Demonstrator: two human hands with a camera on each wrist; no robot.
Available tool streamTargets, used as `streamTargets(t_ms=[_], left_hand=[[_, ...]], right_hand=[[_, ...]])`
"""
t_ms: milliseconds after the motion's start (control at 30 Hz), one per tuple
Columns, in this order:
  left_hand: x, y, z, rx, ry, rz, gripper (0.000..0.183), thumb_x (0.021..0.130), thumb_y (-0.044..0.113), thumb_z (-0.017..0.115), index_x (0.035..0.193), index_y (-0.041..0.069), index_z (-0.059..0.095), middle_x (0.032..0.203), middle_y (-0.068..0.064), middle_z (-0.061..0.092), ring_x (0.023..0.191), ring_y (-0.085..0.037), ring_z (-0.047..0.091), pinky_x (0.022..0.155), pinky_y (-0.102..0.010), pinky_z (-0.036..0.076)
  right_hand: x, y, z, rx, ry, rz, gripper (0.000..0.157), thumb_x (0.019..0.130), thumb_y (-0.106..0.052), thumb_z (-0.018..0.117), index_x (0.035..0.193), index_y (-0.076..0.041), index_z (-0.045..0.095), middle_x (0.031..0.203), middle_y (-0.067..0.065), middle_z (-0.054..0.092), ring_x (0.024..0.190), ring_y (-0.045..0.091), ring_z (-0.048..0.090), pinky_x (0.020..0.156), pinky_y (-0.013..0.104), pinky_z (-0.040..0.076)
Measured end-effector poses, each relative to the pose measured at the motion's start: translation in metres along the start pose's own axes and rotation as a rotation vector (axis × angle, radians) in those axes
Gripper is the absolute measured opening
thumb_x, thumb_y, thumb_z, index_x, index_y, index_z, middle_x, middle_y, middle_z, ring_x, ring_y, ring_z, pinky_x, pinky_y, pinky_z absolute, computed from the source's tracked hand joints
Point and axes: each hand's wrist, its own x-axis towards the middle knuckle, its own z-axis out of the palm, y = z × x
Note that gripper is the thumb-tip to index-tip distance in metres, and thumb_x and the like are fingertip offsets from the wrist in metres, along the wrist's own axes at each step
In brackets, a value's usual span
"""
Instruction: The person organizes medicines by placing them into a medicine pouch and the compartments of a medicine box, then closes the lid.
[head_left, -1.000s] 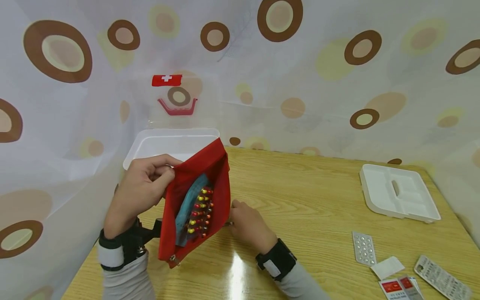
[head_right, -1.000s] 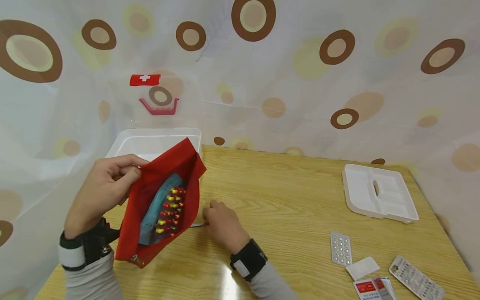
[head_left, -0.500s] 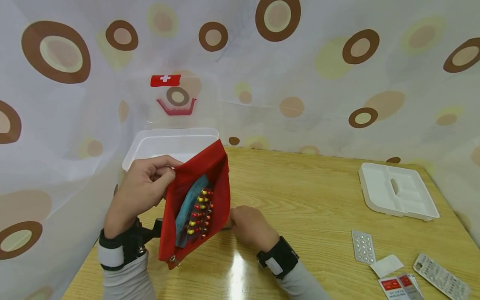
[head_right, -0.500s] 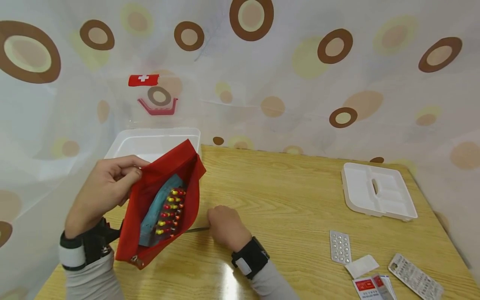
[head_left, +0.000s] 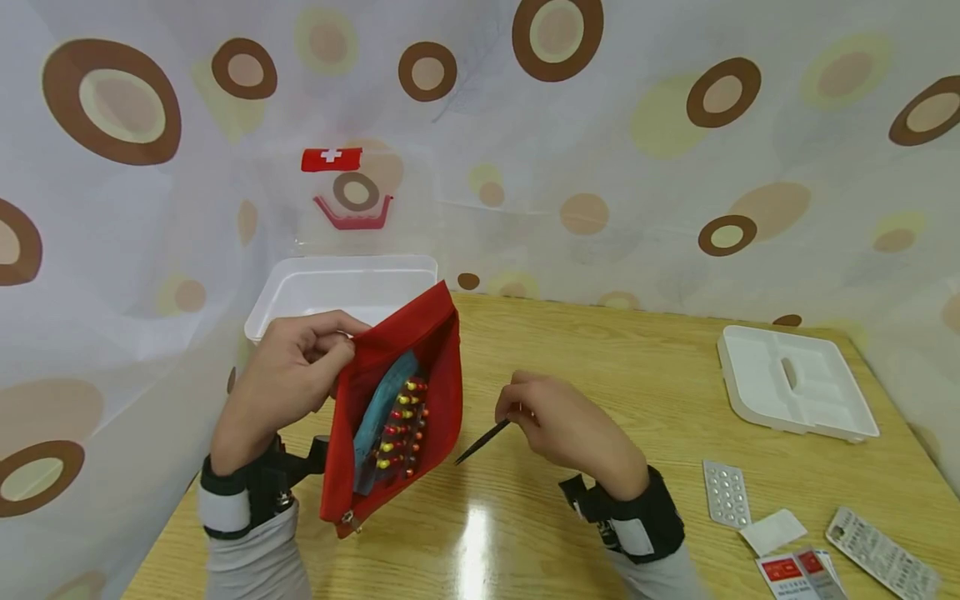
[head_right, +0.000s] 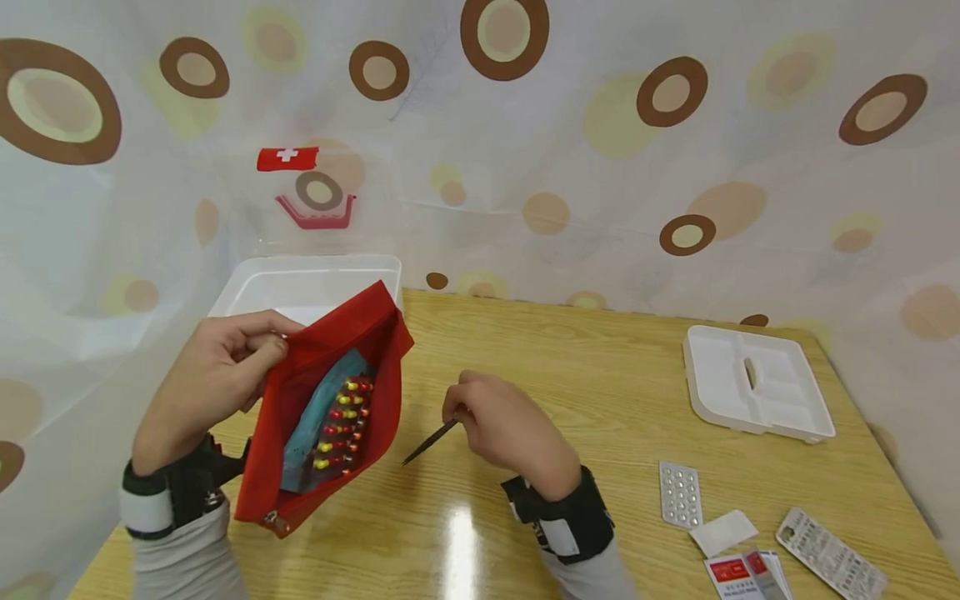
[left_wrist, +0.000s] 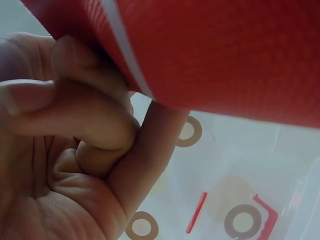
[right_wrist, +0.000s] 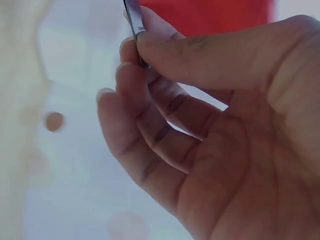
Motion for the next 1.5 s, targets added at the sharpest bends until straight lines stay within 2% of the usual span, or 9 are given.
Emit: streamTargets(t_ms=[167, 333, 533, 667, 767, 867, 1167, 1300, 1500], left_hand=[[0.001, -0.001, 0.001, 0.011, -0.014, 0.010, 0.030, 0.092, -0.002, 0.047, 0.105, 0.011, 0.070, 0.051, -0.002, 0.046, 0.035, -0.019, 0.038, 0.032, -0.028, 0.033], [0.002, -0.001, 0.003, -0.002, -0.036, -0.001, 0.029, 0.092, -0.003, 0.048, 0.103, 0.013, 0.070, 0.052, -0.003, 0.046, 0.035, -0.019, 0.038, 0.032, -0.027, 0.033], [0.004, -0.001, 0.008, -0.019, -0.071, 0.009, 0.029, 0.091, -0.003, 0.049, 0.100, 0.014, 0.070, 0.052, -0.004, 0.047, 0.035, -0.018, 0.036, 0.033, -0.025, 0.031], [0.007, 0.002, 0.013, -0.010, -0.091, 0.028, 0.028, 0.091, -0.003, 0.049, 0.100, 0.012, 0.071, 0.053, -0.004, 0.050, 0.035, -0.018, 0.036, 0.034, -0.024, 0.031], [0.008, 0.004, 0.016, -0.014, -0.107, 0.030, 0.029, 0.091, -0.003, 0.049, 0.101, 0.011, 0.072, 0.052, -0.004, 0.050, 0.034, -0.019, 0.037, 0.034, -0.023, 0.033], [0.008, 0.005, 0.018, -0.019, -0.118, 0.025, 0.029, 0.091, -0.002, 0.049, 0.101, 0.012, 0.073, 0.051, -0.005, 0.050, 0.034, -0.019, 0.038, 0.034, -0.023, 0.034], [0.009, 0.007, 0.021, 0.000, -0.144, 0.036, 0.027, 0.092, -0.002, 0.049, 0.103, 0.006, 0.072, 0.058, -0.005, 0.060, 0.038, -0.017, 0.046, 0.038, -0.025, 0.043], [0.009, 0.006, 0.022, 0.005, -0.137, 0.049, 0.027, 0.091, -0.002, 0.049, 0.104, 0.006, 0.072, 0.055, -0.003, 0.057, 0.039, -0.016, 0.048, 0.037, -0.026, 0.043], [0.010, 0.007, 0.022, -0.006, -0.090, 0.038, 0.027, 0.091, -0.001, 0.050, 0.100, 0.008, 0.073, 0.057, -0.004, 0.061, 0.037, -0.017, 0.046, 0.033, -0.024, 0.036]], right_hand=[[-0.014, -0.009, -0.023, 0.002, 0.067, -0.023, 0.017, 0.089, 0.003, 0.063, 0.088, -0.013, 0.070, 0.086, -0.005, 0.060, 0.079, 0.006, 0.058, 0.071, 0.029, 0.054], [-0.020, -0.020, -0.035, 0.040, 0.196, -0.100, 0.018, 0.088, 0.002, 0.065, 0.091, -0.015, 0.068, 0.089, -0.006, 0.059, 0.079, 0.002, 0.054, 0.067, 0.027, 0.052], [-0.011, -0.032, -0.032, 0.125, 0.356, -0.250, 0.019, 0.087, 0.005, 0.064, 0.093, -0.013, 0.069, 0.094, -0.005, 0.060, 0.082, 0.005, 0.053, 0.063, 0.024, 0.049], [-0.004, -0.040, -0.022, 0.106, 0.440, -0.318, 0.014, 0.088, 0.002, 0.064, 0.092, -0.011, 0.069, 0.093, -0.003, 0.059, 0.078, 0.006, 0.050, 0.058, 0.023, 0.046], [0.001, -0.046, -0.012, 0.040, 0.439, -0.320, 0.012, 0.090, -0.001, 0.064, 0.092, -0.011, 0.070, 0.095, -0.002, 0.059, 0.077, 0.004, 0.052, 0.060, 0.020, 0.049], [0.005, -0.050, -0.004, -0.013, 0.399, -0.297, 0.012, 0.090, -0.002, 0.064, 0.094, -0.011, 0.071, 0.098, -0.002, 0.058, 0.078, 0.002, 0.054, 0.064, 0.019, 0.054], [0.011, -0.051, 0.007, -0.096, 0.350, -0.229, 0.017, 0.087, -0.006, 0.069, 0.102, -0.013, 0.074, 0.106, -0.002, 0.058, 0.082, 0.005, 0.059, 0.071, 0.023, 0.057], [0.010, -0.049, 0.007, -0.084, 0.361, -0.205, 0.019, 0.088, -0.006, 0.067, 0.105, -0.013, 0.073, 0.108, -0.002, 0.057, 0.083, 0.004, 0.057, 0.071, 0.023, 0.057], [0.006, -0.057, 0.003, -0.020, 0.417, -0.209, 0.017, 0.088, -0.004, 0.062, 0.099, -0.011, 0.073, 0.102, -0.003, 0.059, 0.073, 0.004, 0.050, 0.058, 0.021, 0.049]])
